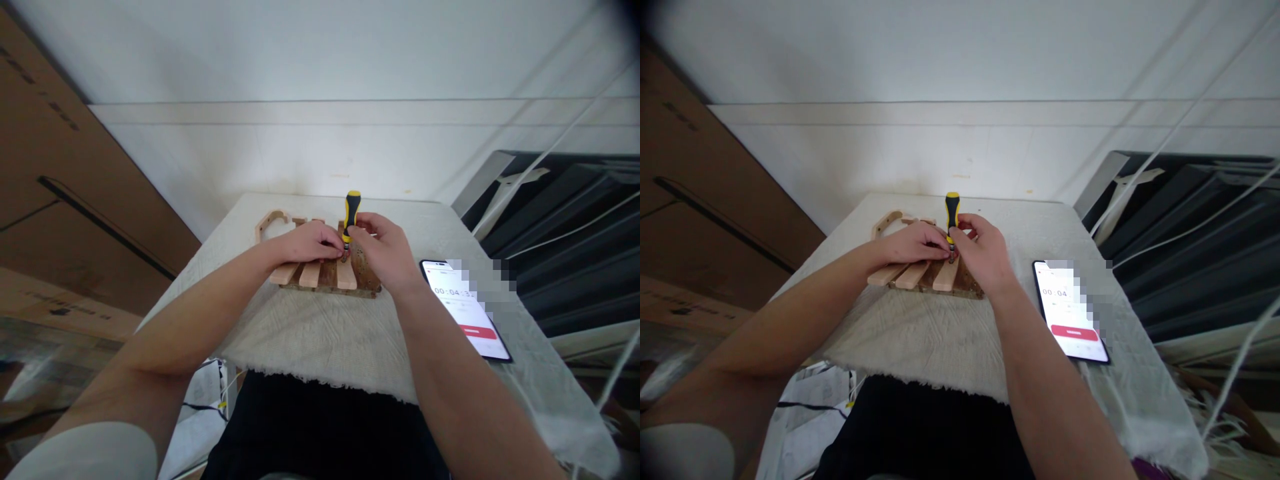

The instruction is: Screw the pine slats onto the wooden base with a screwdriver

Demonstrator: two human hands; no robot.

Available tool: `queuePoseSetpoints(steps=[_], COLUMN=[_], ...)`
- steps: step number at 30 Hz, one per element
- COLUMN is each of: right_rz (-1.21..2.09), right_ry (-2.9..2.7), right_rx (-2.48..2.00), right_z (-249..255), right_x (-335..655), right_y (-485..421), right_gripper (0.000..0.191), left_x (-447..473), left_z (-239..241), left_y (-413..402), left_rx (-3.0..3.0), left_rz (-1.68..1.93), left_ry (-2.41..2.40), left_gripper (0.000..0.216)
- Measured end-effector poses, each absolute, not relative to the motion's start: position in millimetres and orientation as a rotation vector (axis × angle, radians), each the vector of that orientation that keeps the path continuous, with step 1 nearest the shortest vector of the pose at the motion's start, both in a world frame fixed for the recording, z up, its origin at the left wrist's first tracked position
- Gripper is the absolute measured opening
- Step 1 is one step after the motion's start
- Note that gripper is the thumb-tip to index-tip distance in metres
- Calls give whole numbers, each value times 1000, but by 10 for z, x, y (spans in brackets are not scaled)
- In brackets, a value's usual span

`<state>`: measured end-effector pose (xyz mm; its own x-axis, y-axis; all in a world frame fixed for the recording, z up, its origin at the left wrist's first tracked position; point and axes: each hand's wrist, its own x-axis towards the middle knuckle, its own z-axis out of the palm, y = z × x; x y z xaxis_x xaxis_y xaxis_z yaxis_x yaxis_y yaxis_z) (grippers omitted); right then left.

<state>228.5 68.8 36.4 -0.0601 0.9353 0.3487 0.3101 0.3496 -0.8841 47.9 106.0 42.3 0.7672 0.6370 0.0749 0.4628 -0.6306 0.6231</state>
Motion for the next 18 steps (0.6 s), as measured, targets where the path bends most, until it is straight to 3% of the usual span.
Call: queuePoseSetpoints(steps=[7,12,18], right_rz=[691,634,896], right_ry=[-1637,-1508,-1460], right_rx=[-1159,-1233,-1004], right_z=[309,272,265], right_x=[2255,2233,2189], right_y=[721,735,705], right_gripper=[25,36,29], left_x=[467,475,486], left_z=[405,430,437], left_y=[1057,1036,1042], left_rx=[2354,2354,2353], left_rz=[405,421,421], left_ry=[836,836,813], left_gripper=[19,19,17])
